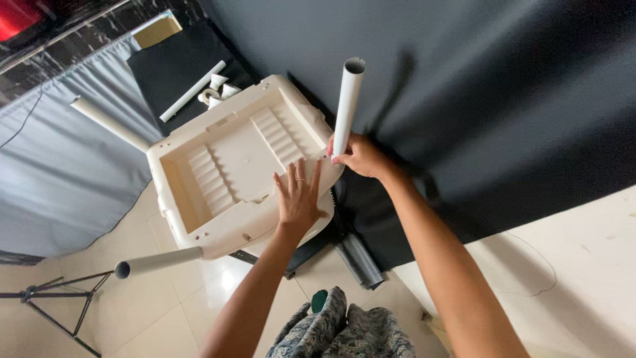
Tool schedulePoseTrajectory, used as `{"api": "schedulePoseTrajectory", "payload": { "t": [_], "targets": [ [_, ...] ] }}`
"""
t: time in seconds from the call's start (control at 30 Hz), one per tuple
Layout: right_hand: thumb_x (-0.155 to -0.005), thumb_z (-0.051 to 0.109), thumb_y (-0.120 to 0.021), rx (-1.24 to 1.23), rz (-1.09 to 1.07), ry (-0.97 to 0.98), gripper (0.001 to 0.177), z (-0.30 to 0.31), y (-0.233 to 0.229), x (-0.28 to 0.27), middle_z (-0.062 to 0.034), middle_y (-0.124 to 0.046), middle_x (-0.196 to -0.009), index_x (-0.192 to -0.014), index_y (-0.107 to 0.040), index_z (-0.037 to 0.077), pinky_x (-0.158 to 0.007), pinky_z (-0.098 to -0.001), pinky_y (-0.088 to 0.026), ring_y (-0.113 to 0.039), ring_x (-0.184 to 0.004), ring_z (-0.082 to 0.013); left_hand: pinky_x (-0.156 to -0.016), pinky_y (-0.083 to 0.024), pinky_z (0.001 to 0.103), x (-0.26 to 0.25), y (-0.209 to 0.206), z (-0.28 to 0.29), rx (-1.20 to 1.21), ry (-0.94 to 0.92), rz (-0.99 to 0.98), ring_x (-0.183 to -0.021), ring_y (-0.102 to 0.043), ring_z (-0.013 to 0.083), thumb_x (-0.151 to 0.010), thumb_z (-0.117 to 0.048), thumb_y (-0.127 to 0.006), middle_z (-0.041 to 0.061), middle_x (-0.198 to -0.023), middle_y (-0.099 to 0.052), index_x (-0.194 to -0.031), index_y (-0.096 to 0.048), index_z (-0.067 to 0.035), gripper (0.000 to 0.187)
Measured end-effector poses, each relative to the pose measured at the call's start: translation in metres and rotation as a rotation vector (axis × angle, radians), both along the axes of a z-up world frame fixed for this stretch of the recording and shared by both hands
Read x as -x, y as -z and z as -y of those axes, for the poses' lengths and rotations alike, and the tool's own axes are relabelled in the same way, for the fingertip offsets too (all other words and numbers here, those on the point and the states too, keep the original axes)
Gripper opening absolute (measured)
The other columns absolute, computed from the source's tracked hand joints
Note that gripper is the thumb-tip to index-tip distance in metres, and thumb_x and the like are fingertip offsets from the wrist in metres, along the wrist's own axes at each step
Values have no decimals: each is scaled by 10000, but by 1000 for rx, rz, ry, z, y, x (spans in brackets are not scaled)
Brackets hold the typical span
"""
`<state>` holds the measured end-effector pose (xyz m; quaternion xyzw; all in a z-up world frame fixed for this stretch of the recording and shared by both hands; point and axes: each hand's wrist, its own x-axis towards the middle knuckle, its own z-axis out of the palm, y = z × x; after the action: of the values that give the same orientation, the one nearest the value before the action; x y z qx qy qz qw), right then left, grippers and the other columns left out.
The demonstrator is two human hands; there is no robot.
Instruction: The person assembles a white plastic high chair by inserting white plastic poles into the base and attaching foot caps. The person then flips the chair upright and places it on the floor.
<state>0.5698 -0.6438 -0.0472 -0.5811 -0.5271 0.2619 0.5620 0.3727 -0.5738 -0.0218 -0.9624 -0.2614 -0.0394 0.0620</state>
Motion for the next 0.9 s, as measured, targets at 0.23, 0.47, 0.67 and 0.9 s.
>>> {"api": "schedulePoseTrajectory", "payload": {
  "t": [0.23, 0.47, 0.67, 0.9],
  "targets": [
    [-853, 59, -804, -73, 217, 498, 214, 4, 14, 42, -123, -707, -917, -990, -641, 33, -741, -382, -547, -700, -824, -279, -939, -424, 550, 10, 27, -29, 99, 42, 75, -1219, -493, 368, -589, -318, -914, 200, -1386, -478, -1608, -182, -343, 1255],
    [-863, 43, -774, -94, 169, 415, 164, 6, 16, 30, -104, -727, -897, -975, -656, 65, -763, -378, -561, -728, -839, -270, -905, -430, 551, 4, 20, -30, 141, 51, 50, -1202, -486, 364, -599, -242, -877, 192, -1360, -474, -1608, -215, -353, 1211],
    [-833, 16, -779, -53, 148, 314, 178, 14, 21, 23, -101, -727, -888, -957, -656, 49, -766, -367, -561, -732, -847, -249, -905, -425, 581, 8, 22, -22, 177, 54, 93, -1196, -486, 369, -565, -235, -877, 174, -1341, -480, -1587, -242, -356, 1210],
    [-842, 34, -802, -54, 116, 503, 179, -1, 30, 35, -79, -751, -961, -954, -669, 77, -821, -353, -573, -736, -935, -217, -916, -429, 575, 4, 23, -30, 145, 68, 109, -1206, -488, 371, -574, -226, -870, 187, -1335, -487, -1608, -240, -346, 1217]
  ]
}}
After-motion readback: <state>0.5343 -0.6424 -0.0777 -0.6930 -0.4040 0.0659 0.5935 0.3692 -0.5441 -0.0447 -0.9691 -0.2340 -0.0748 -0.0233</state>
